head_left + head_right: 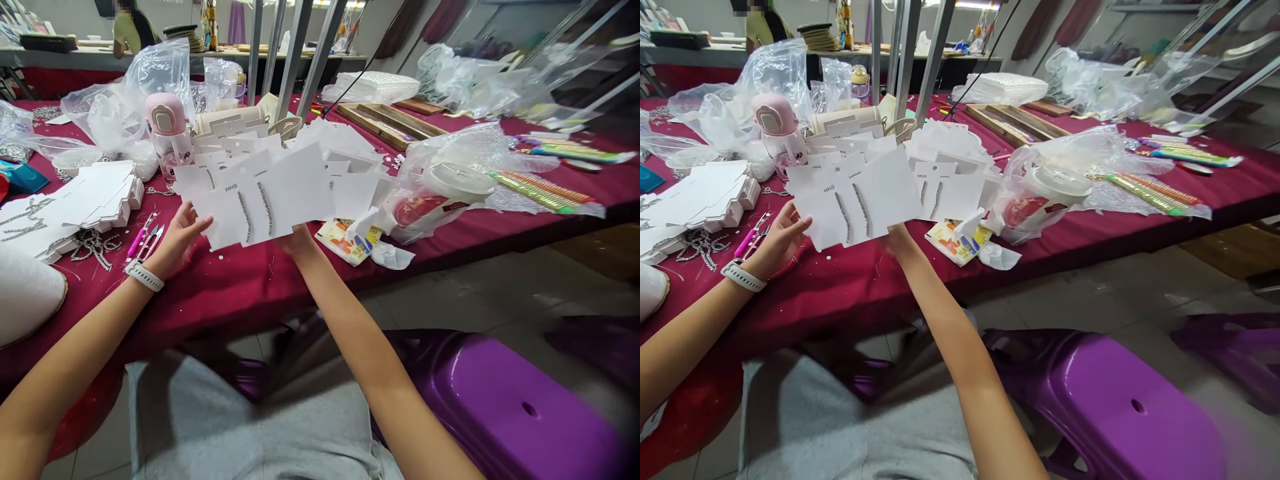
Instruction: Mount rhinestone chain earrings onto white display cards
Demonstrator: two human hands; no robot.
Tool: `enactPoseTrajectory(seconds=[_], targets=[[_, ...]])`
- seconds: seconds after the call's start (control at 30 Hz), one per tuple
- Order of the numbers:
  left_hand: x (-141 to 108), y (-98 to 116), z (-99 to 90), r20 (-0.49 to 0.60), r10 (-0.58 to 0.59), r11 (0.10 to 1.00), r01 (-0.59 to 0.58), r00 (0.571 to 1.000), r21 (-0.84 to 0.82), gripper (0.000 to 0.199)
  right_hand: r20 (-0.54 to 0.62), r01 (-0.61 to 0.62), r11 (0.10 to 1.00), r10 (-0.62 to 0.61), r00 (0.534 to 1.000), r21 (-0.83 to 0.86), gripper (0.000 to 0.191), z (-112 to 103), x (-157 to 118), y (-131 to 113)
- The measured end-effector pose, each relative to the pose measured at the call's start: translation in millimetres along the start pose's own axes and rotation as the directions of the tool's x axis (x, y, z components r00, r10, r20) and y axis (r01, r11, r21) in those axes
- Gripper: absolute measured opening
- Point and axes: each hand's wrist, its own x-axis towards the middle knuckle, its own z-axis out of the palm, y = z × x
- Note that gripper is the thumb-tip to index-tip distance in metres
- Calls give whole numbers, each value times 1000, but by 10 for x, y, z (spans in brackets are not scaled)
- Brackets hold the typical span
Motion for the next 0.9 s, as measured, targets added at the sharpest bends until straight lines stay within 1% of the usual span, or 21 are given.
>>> enactPoseTrajectory(seconds=[0.03,0.07,0.1,0.17,0.2,0.23,0.3,0.33,0.37,0.4,0.43,0.47,0.5,0.53,0.57,0.6,0.67,0.73,0.77,0.83,0.9], targets=[[35,-15,-31,-52,11,1000,-11,999,-10,41,-16,-34,999,34,999,9,48,-8,5,65],[70,-33,-64,-110,10,1000,-11,994,-12,41,-32,-64,998,64,997,17,56,-47,-3,112],[100,-50,-96,-169,21,1000,-22,985,-3,41,-48,-91,996,92,995,23,48,-112,-17,136],[142,-67,-146,-250,88,996,-87,964,17,41,-78,-132,991,133,988,18,24,-290,-54,97],[151,-59,-161,-264,127,992,-126,956,20,40,-89,-144,990,144,986,3,16,-378,-69,32],[150,-36,-170,-257,165,986,-164,952,22,39,-88,-151,988,148,985,-30,15,-446,-80,-60],[123,61,-173,-197,252,968,-247,947,47,33,-5,-160,953,164,986,-257,18,-478,-93,-291],[98,131,-171,-144,316,948,-305,938,93,29,50,-163,922,192,980,-352,19,-432,-98,-411],[67,207,-167,-77,407,906,-391,910,165,24,105,-165,889,230,967,-428,20,-346,-103,-521],[33,282,-162,4,497,838,-481,868,257,21,170,-157,864,266,949,-478,23,-228,-110,-613],[-3,348,-155,111,568,745,-567,815,351,23,240,-136,857,286,928,-498,25,-92,-117,-683],[-38,397,-147,218,558,690,-593,801,415,25,300,-121,859,301,905,-498,27,51,-122,-727],[-68,424,-137,317,513,667,-603,797,437,27,341,-121,865,316,885,-487,28,186,-124,-747],[-93,427,-127,413,416,666,-581,810,468,35,387,-135,875,338,858,-465,29,304,-123,-744],[-110,408,-118,498,285,644,-549,819,533,43,430,-152,885,357,830,-441,28,397,-119,-722],[-118,372,-114,550,148,620,-510,822,596,50,468,-160,897,359,808,-412,26,465,-111,-686],[-114,276,-121,522,-50,609,-388,852,692,47,516,-168,914,352,781,-369,23,528,-93,-586],[-94,186,-142,474,-182,603,-283,861,746,48,539,-167,928,333,773,-334,21,526,-76,-470],[-83,150,-151,460,-231,592,-252,857,766,47,551,-167,935,322,770,-313,19,514,-69,-412],[-67,96,-156,442,-281,554,-232,852,800,40,577,-161,953,286,765,-258,14,488,-58,-301],[-61,50,-142,416,-258,519,-238,872,821,33,598,-149,968,244,764,-204,12,476,-53,-206]])
